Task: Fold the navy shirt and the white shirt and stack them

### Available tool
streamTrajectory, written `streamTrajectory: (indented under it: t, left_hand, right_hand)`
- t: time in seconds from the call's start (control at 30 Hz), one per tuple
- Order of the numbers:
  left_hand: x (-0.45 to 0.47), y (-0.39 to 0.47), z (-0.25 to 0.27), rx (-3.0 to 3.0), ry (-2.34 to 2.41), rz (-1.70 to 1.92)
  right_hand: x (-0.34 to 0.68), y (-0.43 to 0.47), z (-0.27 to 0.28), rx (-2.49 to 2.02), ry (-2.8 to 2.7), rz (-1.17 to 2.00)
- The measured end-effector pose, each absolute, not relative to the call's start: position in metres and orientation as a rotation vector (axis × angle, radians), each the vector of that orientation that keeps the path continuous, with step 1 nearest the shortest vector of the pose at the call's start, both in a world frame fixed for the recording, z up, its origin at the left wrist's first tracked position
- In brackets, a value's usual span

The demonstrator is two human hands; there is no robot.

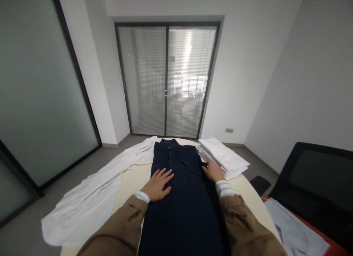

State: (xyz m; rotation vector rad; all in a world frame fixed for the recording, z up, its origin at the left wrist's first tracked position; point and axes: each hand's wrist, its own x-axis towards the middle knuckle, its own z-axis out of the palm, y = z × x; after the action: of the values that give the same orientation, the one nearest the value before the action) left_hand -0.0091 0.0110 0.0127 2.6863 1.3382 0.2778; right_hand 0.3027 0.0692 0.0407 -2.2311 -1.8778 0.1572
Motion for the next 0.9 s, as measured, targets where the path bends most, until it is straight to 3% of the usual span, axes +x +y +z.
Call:
streamTrajectory:
  t: [0.5,0.9]
  left_hand:
    - [-0.010,0.012,0.011,2.692,1.331,0.264]
    - [-0.012,0.015,0.008,2.680,1.303,0.288]
  right_hand:
    - [0.286,0.062,0.057,-2.077,-1.930,0.189]
    - [0.256,0.072,0.100,-1.955,-2.157,0.193]
